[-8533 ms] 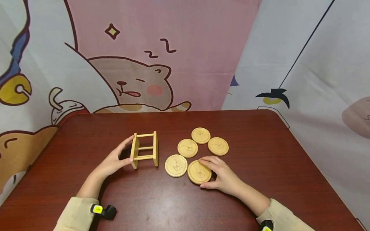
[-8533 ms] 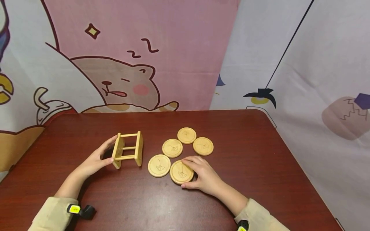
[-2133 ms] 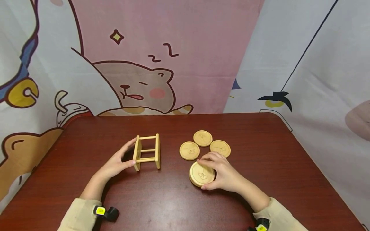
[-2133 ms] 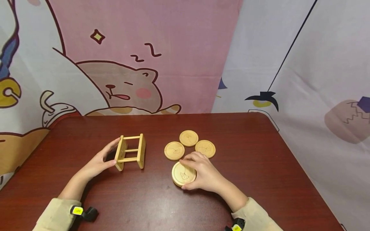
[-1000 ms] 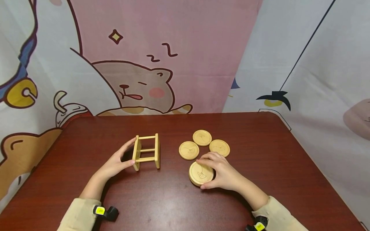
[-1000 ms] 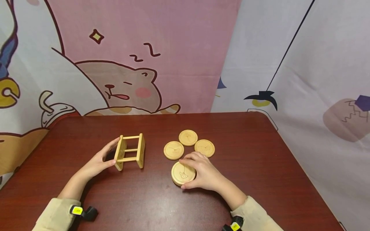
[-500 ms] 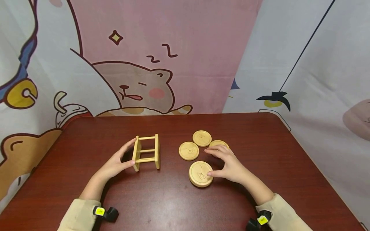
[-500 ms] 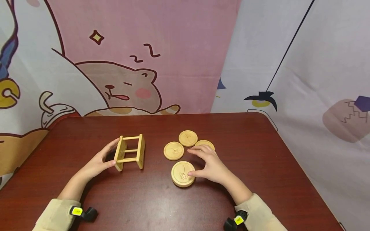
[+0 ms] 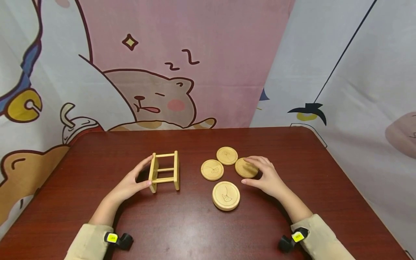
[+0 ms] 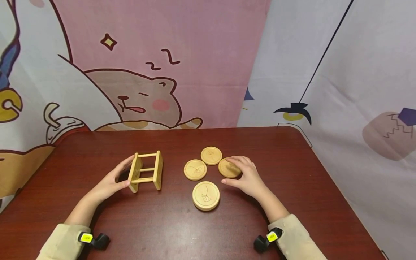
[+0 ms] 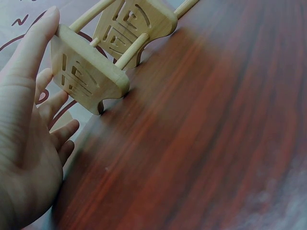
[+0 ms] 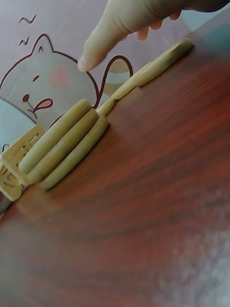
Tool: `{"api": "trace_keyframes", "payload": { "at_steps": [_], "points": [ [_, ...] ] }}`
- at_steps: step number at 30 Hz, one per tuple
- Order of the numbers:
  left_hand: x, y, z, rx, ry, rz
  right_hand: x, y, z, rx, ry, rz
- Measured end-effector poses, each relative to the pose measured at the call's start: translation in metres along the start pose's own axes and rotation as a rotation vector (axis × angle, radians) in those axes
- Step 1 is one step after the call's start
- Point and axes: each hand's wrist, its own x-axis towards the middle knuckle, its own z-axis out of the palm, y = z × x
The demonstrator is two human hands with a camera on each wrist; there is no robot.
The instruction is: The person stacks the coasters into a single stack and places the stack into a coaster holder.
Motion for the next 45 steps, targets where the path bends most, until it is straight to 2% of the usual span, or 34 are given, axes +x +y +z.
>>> {"api": "trace_keyframes", "payload": {
  "at_steps": [11, 25, 45],
  "points": [
    [0.000, 0.001, 0.000, -0.003, 0.000, 0.002, 0.001, 0.019, -0.003, -0.059, -0.015, 0.062],
    [0.000, 0.003, 0.000, 0.007, 0.002, 0.005, 0.005, 0.034, -0.001, -0.108, -0.087, 0.122],
    [0.000, 0.006, 0.001, 0.002, 0.005, 0.012, 0.005, 0.034, 0.002, -0.125, -0.104, 0.111]
  ]
}}
